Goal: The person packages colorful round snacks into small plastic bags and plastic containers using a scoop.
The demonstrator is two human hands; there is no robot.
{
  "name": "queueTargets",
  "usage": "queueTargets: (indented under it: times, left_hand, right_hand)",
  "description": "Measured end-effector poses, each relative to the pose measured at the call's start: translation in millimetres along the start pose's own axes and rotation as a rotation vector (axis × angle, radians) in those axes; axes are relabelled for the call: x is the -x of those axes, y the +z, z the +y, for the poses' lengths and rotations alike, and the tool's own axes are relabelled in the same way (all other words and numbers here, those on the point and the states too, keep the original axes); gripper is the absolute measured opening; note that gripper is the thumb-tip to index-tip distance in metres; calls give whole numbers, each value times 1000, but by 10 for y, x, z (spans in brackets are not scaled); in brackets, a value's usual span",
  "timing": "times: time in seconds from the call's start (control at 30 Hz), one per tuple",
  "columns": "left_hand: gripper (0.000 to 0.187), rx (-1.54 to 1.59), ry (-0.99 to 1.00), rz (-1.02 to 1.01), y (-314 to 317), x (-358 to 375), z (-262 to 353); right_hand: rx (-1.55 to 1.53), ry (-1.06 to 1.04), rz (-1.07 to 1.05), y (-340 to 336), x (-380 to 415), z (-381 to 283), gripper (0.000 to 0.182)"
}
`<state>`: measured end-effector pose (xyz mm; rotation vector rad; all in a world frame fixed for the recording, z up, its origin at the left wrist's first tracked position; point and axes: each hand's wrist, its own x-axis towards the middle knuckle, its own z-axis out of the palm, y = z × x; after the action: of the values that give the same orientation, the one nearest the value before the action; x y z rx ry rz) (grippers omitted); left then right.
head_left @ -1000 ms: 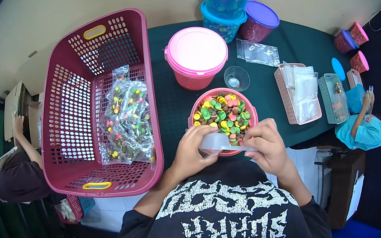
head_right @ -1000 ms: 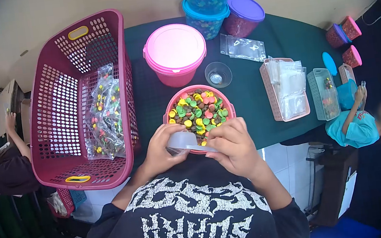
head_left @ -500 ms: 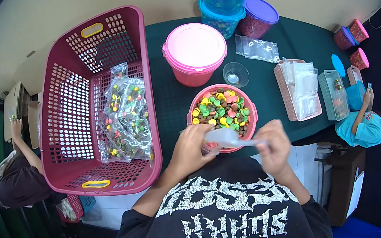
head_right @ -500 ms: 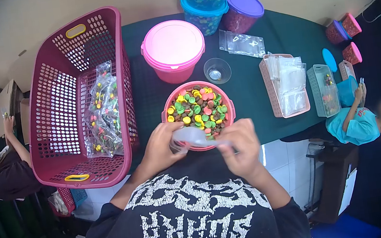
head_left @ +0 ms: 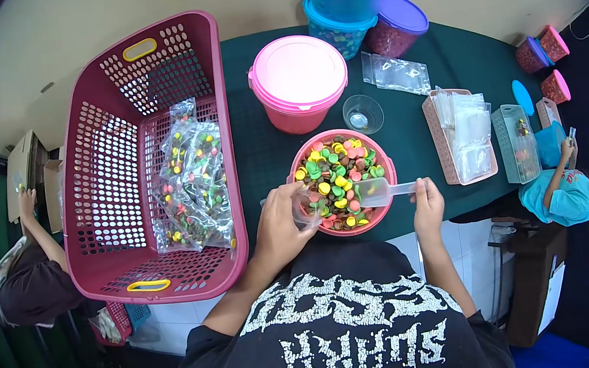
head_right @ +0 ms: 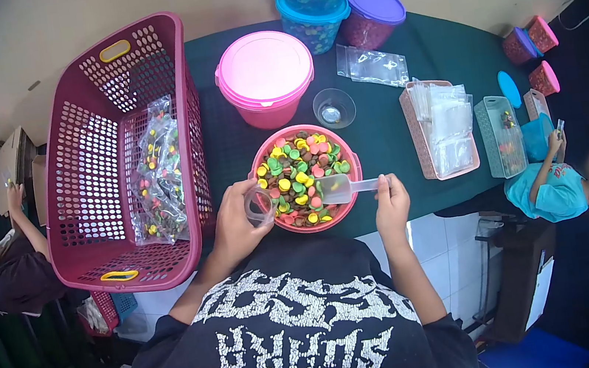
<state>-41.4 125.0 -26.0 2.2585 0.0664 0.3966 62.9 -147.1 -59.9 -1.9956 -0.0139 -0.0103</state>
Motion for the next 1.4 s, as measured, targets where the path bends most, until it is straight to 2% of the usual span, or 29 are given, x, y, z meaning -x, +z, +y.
queueTargets:
  times: [0.07, 0.2, 0.27, 0.5, 0.87, 1.23, 1.3, 1.33, 1.4]
  left_hand:
    - [57, 39, -65, 10, 35, 26, -5]
    - [57, 56, -36, -15, 37, -2, 0]
    - [59, 64, 49, -6, 40, -15, -17]
    - [61, -35, 135, -18, 53, -10, -33]
    - [68, -90, 143, -80, 150, 44, 58]
    - [72, -58, 134, -69, 150, 52, 67]
    - [73, -47, 133, -72, 147, 56, 78]
    - [71, -28, 133, -82, 144, 55, 93]
    - [70, -6, 133, -96, 155, 62, 103]
  right_hand:
    - [-104, 72, -36, 23, 30, 85, 35]
    - [-379, 236, -98, 18, 46, 119, 34]
    - [-440, 236, -96, -22, 17, 144, 32]
    - [-697, 245, -105, -88, -24, -70, 25]
    - [-633, 159, -175, 19, 118, -665, 25]
    - [-439, 4, -171, 39, 210, -795, 29]
    - [-233, -265, -213, 11, 240, -804, 27]
    - [-233, -264, -213, -4, 244, -864, 27]
    - [144, -733, -383, -30, 260, -1051, 22]
